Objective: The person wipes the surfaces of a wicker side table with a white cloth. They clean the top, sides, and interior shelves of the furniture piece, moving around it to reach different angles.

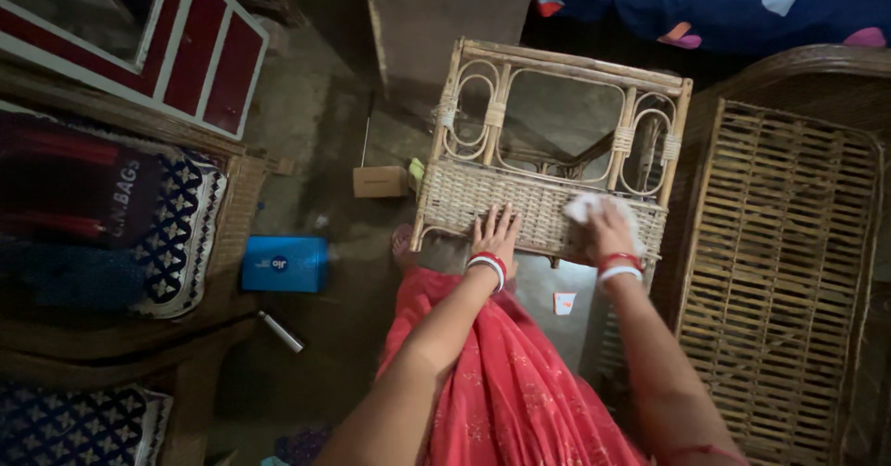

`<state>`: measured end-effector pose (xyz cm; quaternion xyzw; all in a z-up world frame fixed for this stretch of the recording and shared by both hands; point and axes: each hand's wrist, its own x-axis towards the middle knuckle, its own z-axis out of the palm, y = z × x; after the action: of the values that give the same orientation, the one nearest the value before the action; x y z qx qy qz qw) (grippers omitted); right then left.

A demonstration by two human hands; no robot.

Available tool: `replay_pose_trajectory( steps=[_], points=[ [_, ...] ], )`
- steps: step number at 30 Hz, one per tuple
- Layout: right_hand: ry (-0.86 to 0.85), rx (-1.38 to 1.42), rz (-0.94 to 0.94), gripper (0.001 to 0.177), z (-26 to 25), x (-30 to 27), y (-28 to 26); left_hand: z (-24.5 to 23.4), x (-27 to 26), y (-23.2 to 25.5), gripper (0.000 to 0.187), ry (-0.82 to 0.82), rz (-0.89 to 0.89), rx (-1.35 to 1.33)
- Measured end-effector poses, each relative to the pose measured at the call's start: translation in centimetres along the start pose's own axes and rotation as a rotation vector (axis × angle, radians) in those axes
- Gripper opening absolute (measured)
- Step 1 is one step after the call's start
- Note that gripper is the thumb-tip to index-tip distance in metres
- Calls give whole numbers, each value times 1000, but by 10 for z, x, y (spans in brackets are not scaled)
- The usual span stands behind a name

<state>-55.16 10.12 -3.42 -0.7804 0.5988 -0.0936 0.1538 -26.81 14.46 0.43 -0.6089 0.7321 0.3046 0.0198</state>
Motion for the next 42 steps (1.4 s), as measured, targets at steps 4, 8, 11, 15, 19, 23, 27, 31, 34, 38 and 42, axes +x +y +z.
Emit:
replay_pose_trajectory(
  steps=[4,8,11,15,19,23,27,31,34,38,42],
  points=[
    [159,47,243,76,-25,-27,21,7,7,7,110,-14,-64,-16],
    [245,-105,363,70,6,-3,4,22,22,28,102,-4,-187,-18],
    [152,-143,220,69,46,22,-30,27,29,46,109,75,-233,-122],
    [-61,85,-42,59,67,34,-57,23,35,60,126,54,-189,-116],
    [-150,-49,-109,87,34,24,-25,20,33,61,132,77,-133,-127],
    [54,-119,1,80,-13,-5,27,11,26,61,126,-97,-66,-36],
    [413,186,349,64,-34,-29,54,10,29,65,125,-180,-90,88],
    [429,198,429,65,-30,-16,65,40,48,55,97,-99,-112,187],
    [368,210,506,68,-25,-22,70,65,58,51,78,-20,-119,228],
    [294,263,634,65,-18,-47,63,57,58,55,79,-149,-139,272],
    [164,312,732,50,-27,-87,68,43,55,63,82,-220,-142,308]
  ],
)
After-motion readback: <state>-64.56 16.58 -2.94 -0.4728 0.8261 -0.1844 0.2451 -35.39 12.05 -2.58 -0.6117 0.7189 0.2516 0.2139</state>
